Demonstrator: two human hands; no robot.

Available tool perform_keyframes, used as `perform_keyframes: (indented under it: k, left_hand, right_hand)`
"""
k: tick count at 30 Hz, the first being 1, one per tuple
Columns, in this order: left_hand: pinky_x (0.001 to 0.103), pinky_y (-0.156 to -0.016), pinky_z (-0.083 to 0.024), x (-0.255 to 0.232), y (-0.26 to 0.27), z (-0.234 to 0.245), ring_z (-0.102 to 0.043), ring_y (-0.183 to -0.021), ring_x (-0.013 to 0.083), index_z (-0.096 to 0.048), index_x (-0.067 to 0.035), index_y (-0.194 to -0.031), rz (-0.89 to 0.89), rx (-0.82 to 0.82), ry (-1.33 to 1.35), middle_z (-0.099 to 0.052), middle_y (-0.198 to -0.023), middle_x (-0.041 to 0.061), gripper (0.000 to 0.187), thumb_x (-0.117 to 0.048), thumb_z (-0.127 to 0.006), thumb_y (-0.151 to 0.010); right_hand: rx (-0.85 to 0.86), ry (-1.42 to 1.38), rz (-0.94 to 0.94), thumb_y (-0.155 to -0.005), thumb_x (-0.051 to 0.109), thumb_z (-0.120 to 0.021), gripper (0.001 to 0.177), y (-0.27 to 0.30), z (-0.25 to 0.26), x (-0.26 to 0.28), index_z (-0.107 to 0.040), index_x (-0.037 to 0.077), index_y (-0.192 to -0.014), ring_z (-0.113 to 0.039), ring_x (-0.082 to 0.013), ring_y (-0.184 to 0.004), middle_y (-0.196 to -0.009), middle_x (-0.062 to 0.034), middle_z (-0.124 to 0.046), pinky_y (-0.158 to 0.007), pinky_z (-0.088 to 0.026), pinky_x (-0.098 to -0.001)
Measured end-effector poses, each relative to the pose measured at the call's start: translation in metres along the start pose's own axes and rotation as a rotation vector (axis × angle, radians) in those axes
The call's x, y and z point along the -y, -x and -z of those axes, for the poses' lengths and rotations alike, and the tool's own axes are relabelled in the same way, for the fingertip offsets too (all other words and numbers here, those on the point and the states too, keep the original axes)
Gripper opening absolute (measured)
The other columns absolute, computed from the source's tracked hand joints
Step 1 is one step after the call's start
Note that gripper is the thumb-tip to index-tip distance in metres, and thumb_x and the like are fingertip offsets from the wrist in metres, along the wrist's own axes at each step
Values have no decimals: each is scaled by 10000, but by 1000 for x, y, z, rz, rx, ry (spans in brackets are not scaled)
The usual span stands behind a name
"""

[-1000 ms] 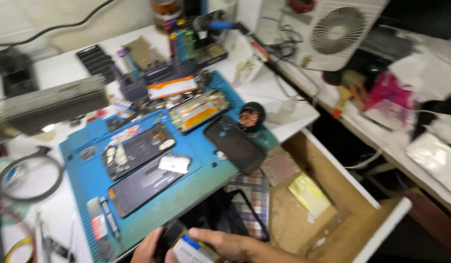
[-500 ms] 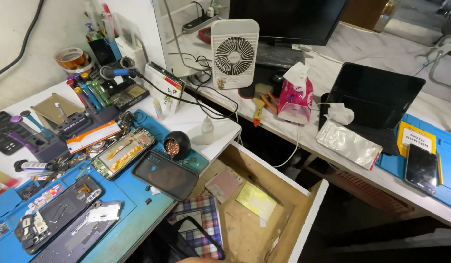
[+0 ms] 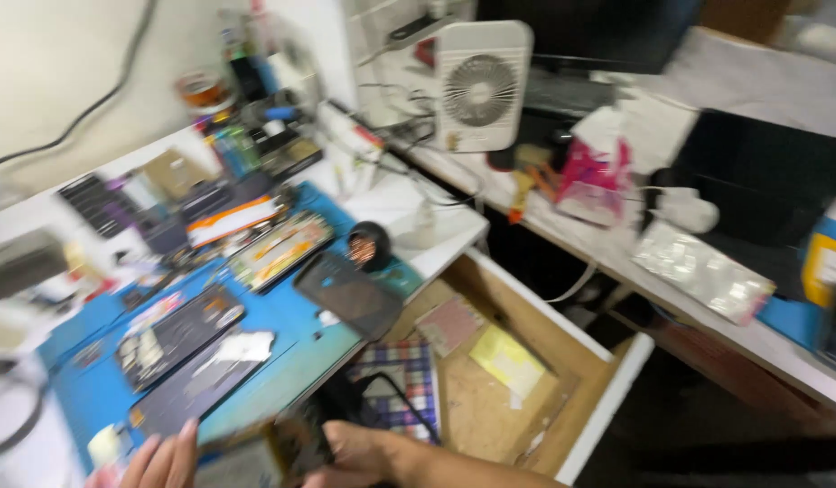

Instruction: The person works on a disassembled smartphone at a cluttered workbench, using a metal spudger to pry and separate components. They handle the phone's internal battery and casing, manipulating the device with both hands while various tools and electronic parts are visible on the blue mat.

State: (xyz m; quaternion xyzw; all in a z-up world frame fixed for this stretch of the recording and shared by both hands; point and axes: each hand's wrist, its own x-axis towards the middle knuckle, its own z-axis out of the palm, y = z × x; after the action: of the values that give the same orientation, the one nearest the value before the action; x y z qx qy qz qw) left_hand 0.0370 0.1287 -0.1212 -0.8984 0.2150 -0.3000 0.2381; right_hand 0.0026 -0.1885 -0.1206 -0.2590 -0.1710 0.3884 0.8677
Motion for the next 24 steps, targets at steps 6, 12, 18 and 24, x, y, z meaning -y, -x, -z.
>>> perform_keyframes:
  k: [6, 12, 18, 24]
  left_hand:
    - [620, -1103, -362, -8, -98, 185, -539, -1311, 284, -322, -63, -1581, 59, 51, 642, -603, -1407, 93, 1082, -125, -755, -590]
    - [670, -1156, -188, -13, -97, 189, -188, -1546, 405, -149, -148, -1643, 66, 179, 809, -212, -1694, 159, 1072, -383, -779, -807]
    - [375, -1038, -544, -7, -77, 187, -705, -1167, 313, -613, 39, -1333, 520, -86, 1181, -707, -1274, 204, 482, -114, -711, -886]
    - [335, -966, -603, -25, -85, 182, -746, -1106, 260, -659, 4, -1291, 591, -1, 1344, -739, -1232, 162, 456, -153, -722, -868]
  right_hand:
    - [-6, 448, 92, -957, 206, -732, 736, -17, -56, 7, -337, 24, -1551, -505, -194, -1382, -1518, -98, -503, -1218, -367, -383]
    - [-498, 141, 330, -977, 164, -513, 517, -32, -69, 6, -483, 61, -1482, -662, -245, -1101, -1344, -143, -653, -894, -549, -402]
    - [-701, 270, 347, -951, 200, -510, 508, -34, -111, 31, -511, -29, -1404, -740, -428, -959, -1212, -311, -718, -942, -593, -480]
    - [-952, 184, 195, -895, 173, -538, 571, -37, -125, 28, -551, -12, -1435, -657, -345, -1184, -1351, -223, -667, -1091, -512, -444]
